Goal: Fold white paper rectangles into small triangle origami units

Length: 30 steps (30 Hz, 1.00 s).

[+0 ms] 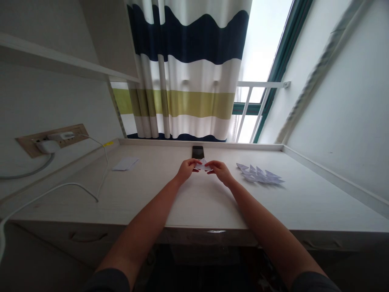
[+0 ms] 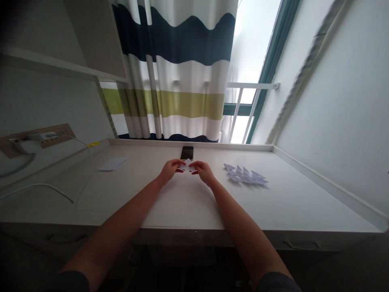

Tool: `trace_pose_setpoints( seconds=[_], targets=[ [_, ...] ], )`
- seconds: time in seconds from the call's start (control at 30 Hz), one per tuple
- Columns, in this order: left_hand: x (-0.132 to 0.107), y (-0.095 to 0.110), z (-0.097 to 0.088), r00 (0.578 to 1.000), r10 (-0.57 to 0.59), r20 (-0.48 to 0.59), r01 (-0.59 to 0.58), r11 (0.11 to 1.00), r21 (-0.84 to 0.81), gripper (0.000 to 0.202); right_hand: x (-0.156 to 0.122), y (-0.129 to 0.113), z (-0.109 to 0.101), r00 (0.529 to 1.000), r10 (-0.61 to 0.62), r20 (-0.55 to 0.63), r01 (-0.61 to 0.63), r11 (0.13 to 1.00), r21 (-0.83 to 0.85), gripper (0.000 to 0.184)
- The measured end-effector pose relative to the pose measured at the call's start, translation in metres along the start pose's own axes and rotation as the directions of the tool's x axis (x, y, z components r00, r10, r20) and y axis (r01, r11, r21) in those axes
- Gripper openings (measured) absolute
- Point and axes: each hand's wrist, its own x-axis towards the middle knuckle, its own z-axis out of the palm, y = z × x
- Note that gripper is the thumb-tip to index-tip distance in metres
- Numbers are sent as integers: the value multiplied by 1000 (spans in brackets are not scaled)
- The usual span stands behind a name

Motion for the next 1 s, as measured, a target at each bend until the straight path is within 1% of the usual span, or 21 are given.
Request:
trace_pose_setpoints(
  seconds=[0.13, 0.33, 0.4, 0.53, 0.6, 0.77, 0.87, 1.0],
  targets=[
    [-3, 3, 1, 1000, -16, 22, 15, 999, 32, 16, 1, 1, 1, 1000, -16, -27, 14, 998, -56, 13],
    [-4, 2, 1, 995, -13, 96, 9, 999, 36, 24, -1, -4, 1, 999, -31, -14, 31, 999, -33, 13],
    [-4, 2, 1, 995, -15, 101, 11, 999, 32, 24, -1, -5, 2, 1000, -30, -9, 30, 999, -22, 12],
    [-5, 3, 2, 997, -19, 80, 15, 999, 44, 26, -1, -6, 3, 1000, -26, -4, 26, 999, -18, 15],
    [-5, 4, 2, 997, -16, 69, 12, 998, 57, 27, -2, -6, 2, 999, -36, 1, 36, 998, -49, 19],
    [-3, 1, 0, 998, 20, 54, -26, 992, 122, 30, -3, -6, 0, 995, -101, -20, 95, 971, -219, 22],
    [-2, -1, -1, 998, 37, 54, -44, 989, 144, 30, -3, -5, -1, 990, -127, -53, 110, 960, -256, 22],
    [-3, 1, 0, 998, 38, 48, -43, 992, 117, 34, -2, -4, -2, 987, -144, -75, 117, 949, -293, 23]
  ],
)
